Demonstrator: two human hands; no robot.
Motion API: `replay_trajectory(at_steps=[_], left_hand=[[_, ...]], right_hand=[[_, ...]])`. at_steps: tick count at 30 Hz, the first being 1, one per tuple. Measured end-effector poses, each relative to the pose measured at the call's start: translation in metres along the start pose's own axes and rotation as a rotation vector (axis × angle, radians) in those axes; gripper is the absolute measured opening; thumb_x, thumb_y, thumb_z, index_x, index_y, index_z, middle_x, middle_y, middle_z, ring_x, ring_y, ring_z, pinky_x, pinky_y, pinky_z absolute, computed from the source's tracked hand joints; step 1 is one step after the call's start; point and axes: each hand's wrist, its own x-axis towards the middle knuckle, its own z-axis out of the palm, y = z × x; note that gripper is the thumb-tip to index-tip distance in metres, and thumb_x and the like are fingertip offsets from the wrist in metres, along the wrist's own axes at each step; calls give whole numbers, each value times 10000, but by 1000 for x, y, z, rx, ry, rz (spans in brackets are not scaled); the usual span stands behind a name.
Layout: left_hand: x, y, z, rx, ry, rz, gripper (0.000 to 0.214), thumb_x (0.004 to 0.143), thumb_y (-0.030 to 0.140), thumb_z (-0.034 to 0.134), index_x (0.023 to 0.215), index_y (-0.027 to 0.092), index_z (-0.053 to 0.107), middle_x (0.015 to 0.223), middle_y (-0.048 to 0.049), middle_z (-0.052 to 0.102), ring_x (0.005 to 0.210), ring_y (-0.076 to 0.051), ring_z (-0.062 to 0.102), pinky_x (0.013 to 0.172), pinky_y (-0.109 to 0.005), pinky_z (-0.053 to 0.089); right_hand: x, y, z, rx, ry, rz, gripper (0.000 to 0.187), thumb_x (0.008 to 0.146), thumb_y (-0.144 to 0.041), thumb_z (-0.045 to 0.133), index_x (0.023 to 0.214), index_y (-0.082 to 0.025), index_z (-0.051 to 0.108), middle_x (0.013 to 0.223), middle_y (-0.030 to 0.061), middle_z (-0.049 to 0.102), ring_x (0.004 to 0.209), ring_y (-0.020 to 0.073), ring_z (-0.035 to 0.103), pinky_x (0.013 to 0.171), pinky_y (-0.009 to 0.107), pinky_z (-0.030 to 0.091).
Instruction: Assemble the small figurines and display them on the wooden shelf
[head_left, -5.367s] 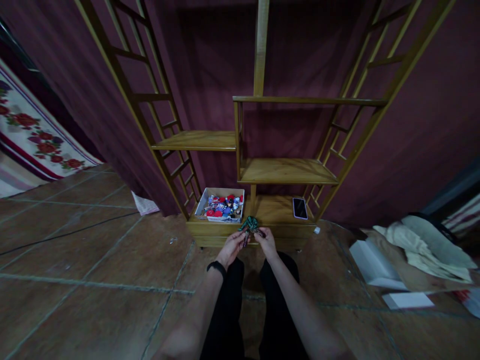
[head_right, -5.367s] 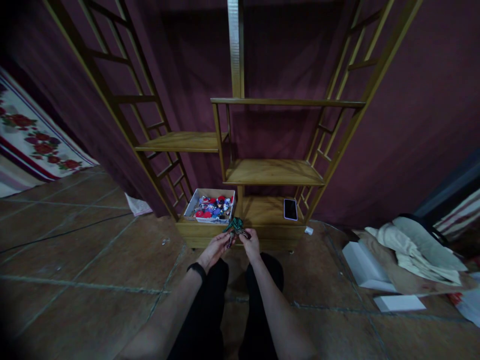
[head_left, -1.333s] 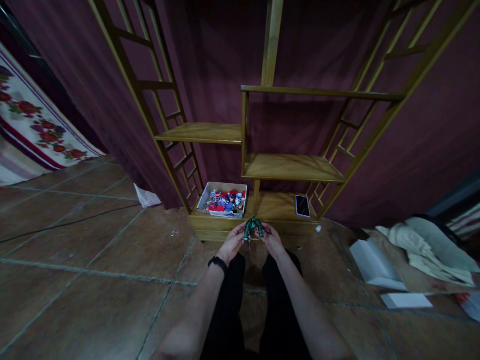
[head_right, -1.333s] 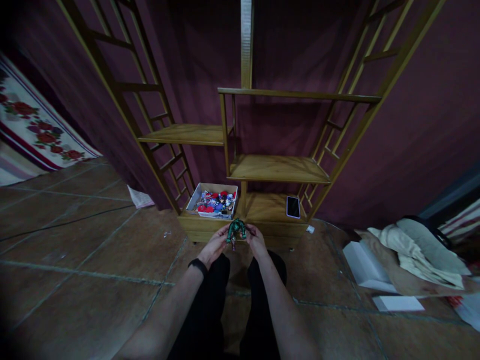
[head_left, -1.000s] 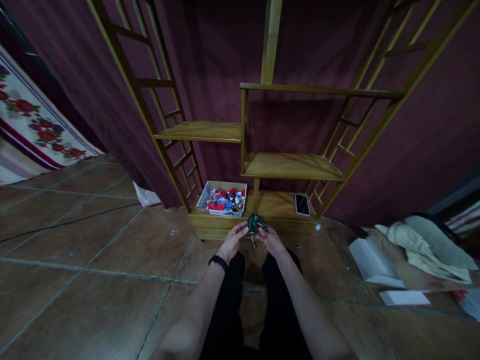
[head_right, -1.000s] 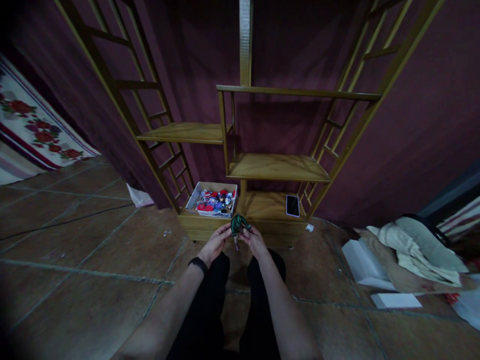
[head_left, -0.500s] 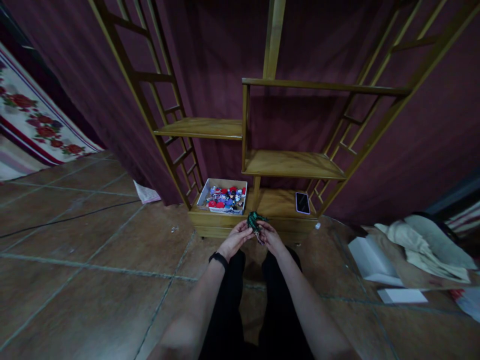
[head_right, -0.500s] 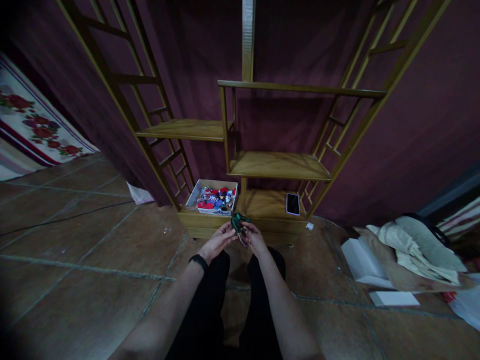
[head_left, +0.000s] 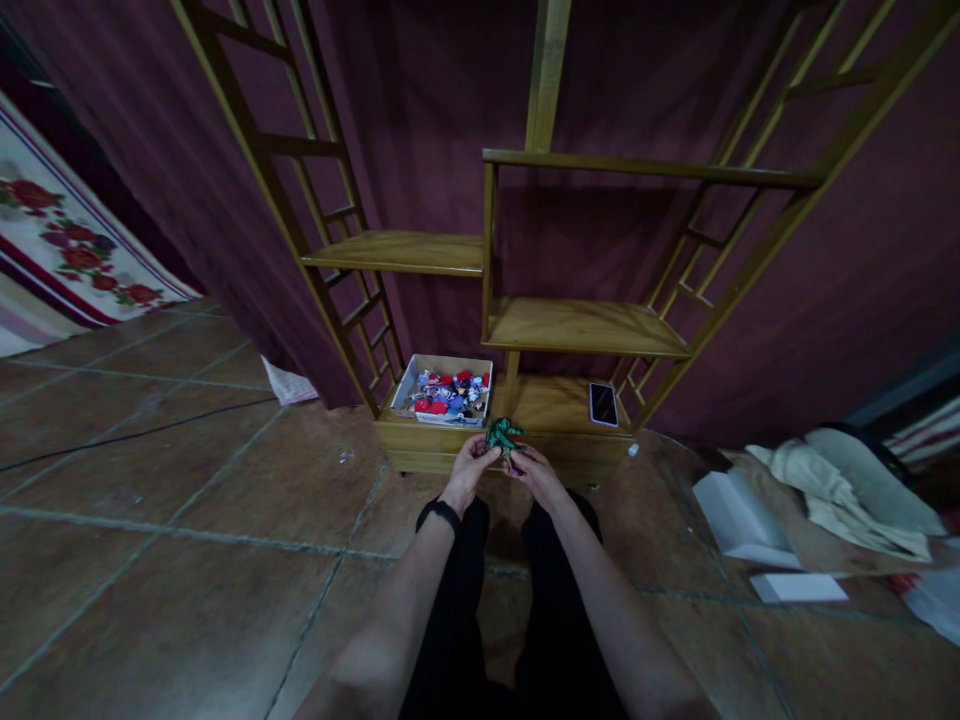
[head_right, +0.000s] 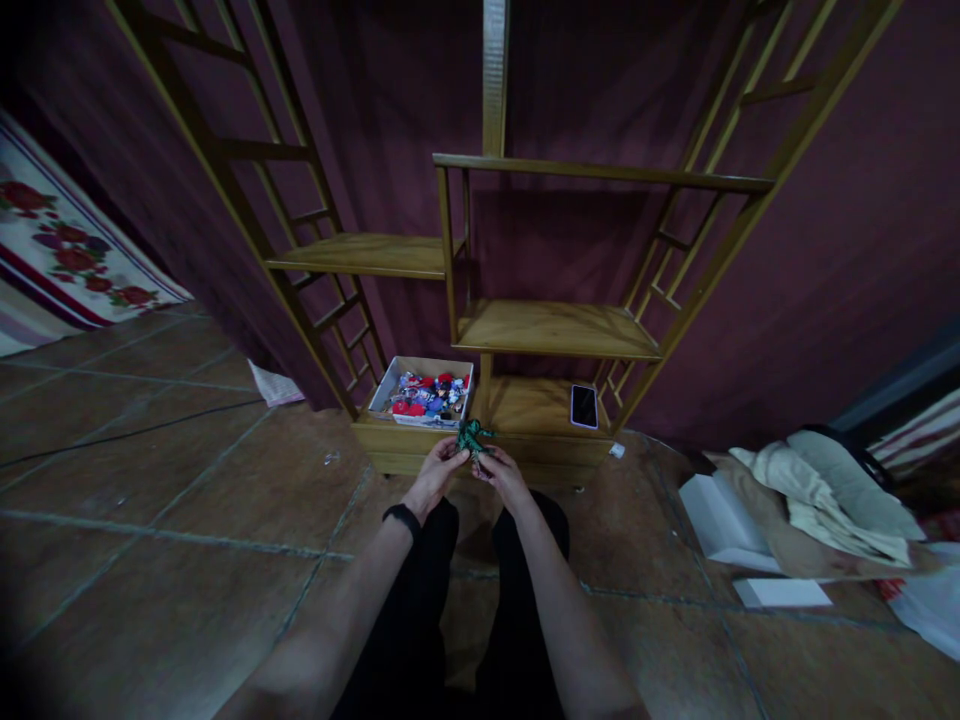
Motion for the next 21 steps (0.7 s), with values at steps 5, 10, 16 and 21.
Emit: replay_trajectory(at_steps=[5, 10, 16, 21], left_hand=[[-1, 3, 0, 25, -32, -8, 488, 513, 243, 808, 959, 174, 621, 897, -46, 661, 866, -160, 587, 832, -293, 412], [-2, 6, -5, 3, -34, -70, 450, 578, 343, 773, 985, 197, 649, 973, -56, 661, 865, -157, 585, 762, -258, 414], [-2, 3, -7, -22, 6, -100, 420, 603, 361, 754, 992, 227, 670, 1026, -60, 655, 901, -161, 574, 750, -253, 418], [-4, 2, -6, -32, -68, -115, 466, 616, 269, 749, 1068, 234, 642, 1101, -57, 631, 940, -161, 572, 808, -272, 412]], right_hand=[[2, 3, 1, -48, -4, -37, 386, 540, -300, 788, 880, -191, 640, 774, 3, 675, 642, 109, 594, 685, 266, 490], [3, 1, 0, -65, 0, -61, 360, 562, -350, 771, 852, -159, 673, 746, 20, 664, 657, 111, 589, 702, 268, 474], [2, -1, -1, -82, 4, -65, 354, 584, -362, 757, 879, -178, 687, 710, 12, 654, 651, 108, 576, 714, 269, 459], [3, 0, -1, -102, 13, -82, 315, 588, -362, 753, 830, -170, 688, 722, 14, 659, 647, 102, 564, 698, 256, 449]])
